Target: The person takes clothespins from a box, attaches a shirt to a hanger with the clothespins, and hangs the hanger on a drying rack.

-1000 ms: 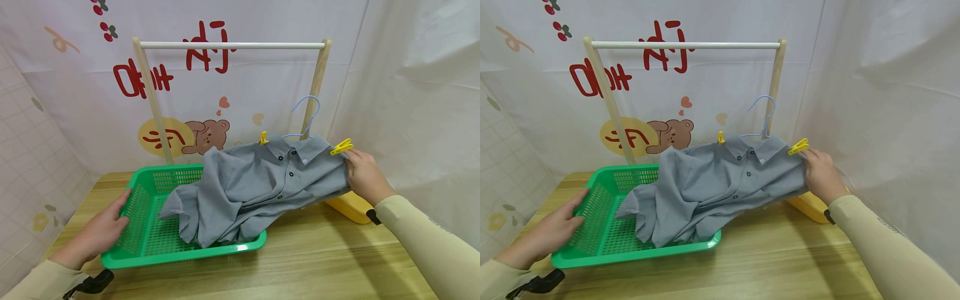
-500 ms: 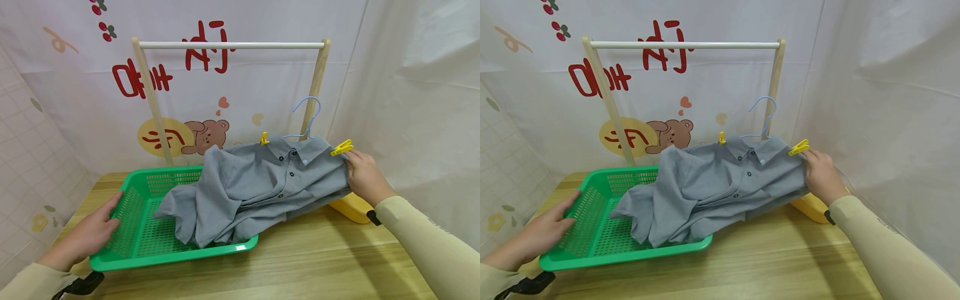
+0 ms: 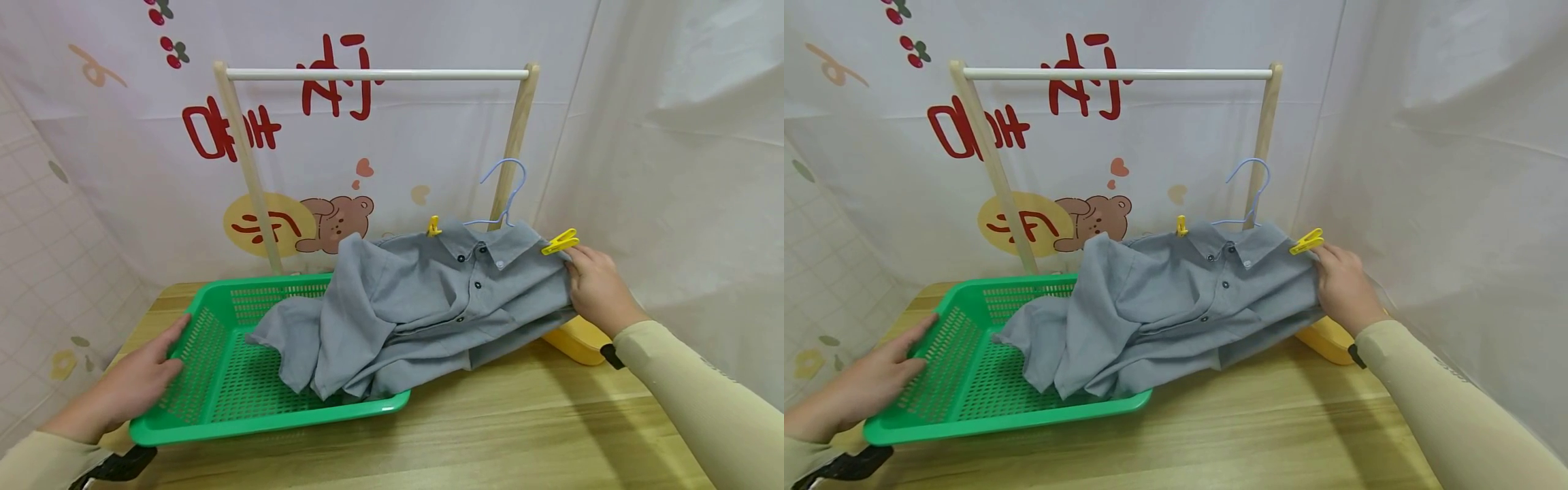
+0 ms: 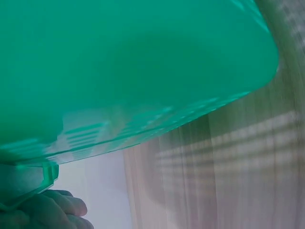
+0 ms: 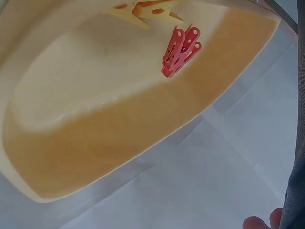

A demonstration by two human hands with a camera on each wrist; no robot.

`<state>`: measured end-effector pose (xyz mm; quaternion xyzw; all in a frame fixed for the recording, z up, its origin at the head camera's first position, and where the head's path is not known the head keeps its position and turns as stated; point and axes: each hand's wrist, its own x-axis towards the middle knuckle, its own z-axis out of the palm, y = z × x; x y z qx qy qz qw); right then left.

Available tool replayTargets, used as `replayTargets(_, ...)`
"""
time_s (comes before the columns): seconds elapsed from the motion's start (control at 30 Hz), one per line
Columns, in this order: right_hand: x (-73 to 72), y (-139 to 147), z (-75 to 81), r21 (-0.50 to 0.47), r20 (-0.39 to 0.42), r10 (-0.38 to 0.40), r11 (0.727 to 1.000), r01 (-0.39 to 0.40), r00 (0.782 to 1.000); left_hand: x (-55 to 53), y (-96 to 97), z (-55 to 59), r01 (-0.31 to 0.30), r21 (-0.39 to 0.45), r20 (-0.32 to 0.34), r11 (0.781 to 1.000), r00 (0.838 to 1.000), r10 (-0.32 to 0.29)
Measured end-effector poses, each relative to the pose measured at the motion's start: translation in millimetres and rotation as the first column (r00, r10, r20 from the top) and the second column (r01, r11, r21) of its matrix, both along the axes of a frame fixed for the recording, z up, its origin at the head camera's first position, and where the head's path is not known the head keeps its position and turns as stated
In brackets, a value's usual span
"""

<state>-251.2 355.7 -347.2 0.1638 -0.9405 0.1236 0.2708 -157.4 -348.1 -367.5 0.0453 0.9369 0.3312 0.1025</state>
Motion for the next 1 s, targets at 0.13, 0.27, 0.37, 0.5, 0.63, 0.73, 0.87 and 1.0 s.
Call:
replayTargets(0.13, -0.7, 2, 0.0, -0.001, -0.021, 0.003, 1.000, -0.003, 1.000, -0.9, -4.0, -0.3, -0.003, -0.015, 0.008, 1.000, 1.000, 0.003)
replayTargets(0.27, -0.5, 4, 0.0, -0.005, -0.021, -0.005, 1.000, 0.004, 1.000, -2.0, -8.7, -1.7, 0.009, -0.048, -0.015, 0.999, 1.000, -0.009)
replayTargets(0.37, -0.1, 5, -0.2, -0.009, -0.022, -0.008, 1.000, 0.008, 1.000, -2.8, -12.3, -2.6, 0.018, -0.060, -0.023, 0.998, 1.000, -0.019)
replayTargets(0.5, 0.2, 6, -0.6, -0.015, -0.030, -0.011, 1.000, 0.011, 0.999, -3.2, -16.8, -2.7, 0.025, -0.077, -0.028, 0.997, 0.999, -0.028)
replayTargets(0.63, 0.0, 7, -1.0, -0.020, -0.025, -0.015, 1.000, 0.015, 1.000, -2.9, -20.2, -2.0, 0.027, -0.085, -0.021, 0.996, 0.999, -0.029)
replayTargets(0.73, -0.4, 8, -1.4, -0.018, -0.030, -0.012, 1.000, 0.012, 0.999, -2.5, -22.4, -1.5, 0.033, -0.075, -0.010, 0.997, 0.999, -0.034)
replayTargets(0.87, -1.0, 9, -2.0, -0.015, -0.048, -0.008, 1.000, 0.007, 0.999, -2.1, -26.4, -1.2, 0.038, -0.076, -0.006, 0.996, 0.999, -0.039)
replayTargets(1.0, -0.6, 9, -1.4, -0.009, -0.041, -0.014, 1.000, 0.013, 0.999, -1.5, -30.1, 0.3, 0.035, -0.104, -0.008, 0.994, 0.999, -0.036)
